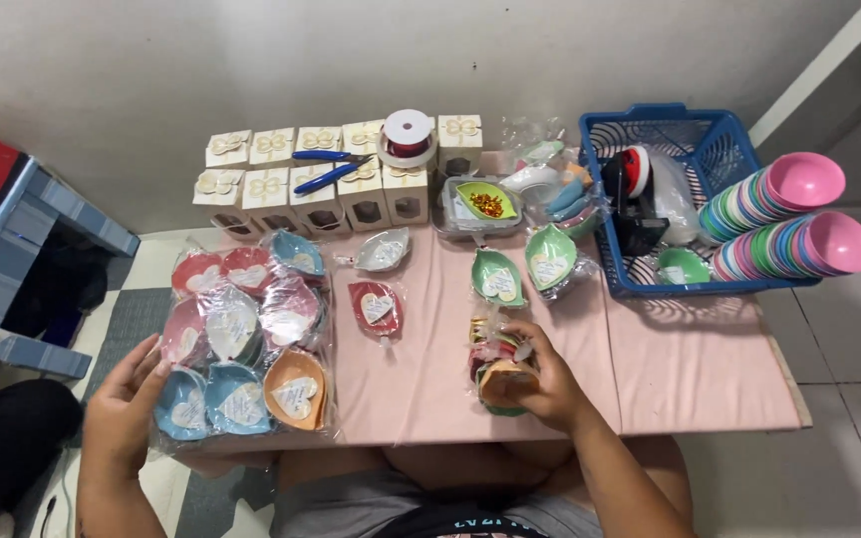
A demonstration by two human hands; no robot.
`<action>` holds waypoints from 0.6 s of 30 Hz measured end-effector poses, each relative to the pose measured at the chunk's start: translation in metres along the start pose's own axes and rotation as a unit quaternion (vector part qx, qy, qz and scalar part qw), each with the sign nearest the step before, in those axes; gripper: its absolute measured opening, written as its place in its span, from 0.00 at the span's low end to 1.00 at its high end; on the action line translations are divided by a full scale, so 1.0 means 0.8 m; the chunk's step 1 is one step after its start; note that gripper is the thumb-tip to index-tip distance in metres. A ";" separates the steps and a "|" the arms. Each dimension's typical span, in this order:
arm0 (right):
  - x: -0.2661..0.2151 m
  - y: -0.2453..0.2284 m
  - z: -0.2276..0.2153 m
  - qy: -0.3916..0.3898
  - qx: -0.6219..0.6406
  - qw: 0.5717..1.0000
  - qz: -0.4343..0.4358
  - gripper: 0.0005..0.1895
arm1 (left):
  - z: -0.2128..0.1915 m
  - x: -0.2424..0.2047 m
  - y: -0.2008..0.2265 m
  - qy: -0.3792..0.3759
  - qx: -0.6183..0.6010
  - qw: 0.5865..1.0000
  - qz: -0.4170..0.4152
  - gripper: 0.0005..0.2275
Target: The person is individually packing small, leaf-shaped decorative bowls into plastic bags and arranging them on a table.
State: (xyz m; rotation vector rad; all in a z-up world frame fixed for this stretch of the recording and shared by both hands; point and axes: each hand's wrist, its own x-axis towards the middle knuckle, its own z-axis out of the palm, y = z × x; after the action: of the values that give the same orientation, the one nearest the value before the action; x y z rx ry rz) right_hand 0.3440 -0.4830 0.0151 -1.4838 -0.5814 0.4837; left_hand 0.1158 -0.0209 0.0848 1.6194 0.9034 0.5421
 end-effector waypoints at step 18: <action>-0.001 0.011 -0.009 0.003 0.204 0.979 -0.020 0.43 | 0.312 -0.101 0.009 -0.081 0.413 0.774 0.473 0.26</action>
State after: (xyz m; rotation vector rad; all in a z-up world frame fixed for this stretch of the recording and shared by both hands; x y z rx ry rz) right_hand 0.3483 -0.4891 0.0059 -1.0802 -0.4732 0.5320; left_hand 0.2584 -0.2365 0.0400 2.9038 0.0637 0.6973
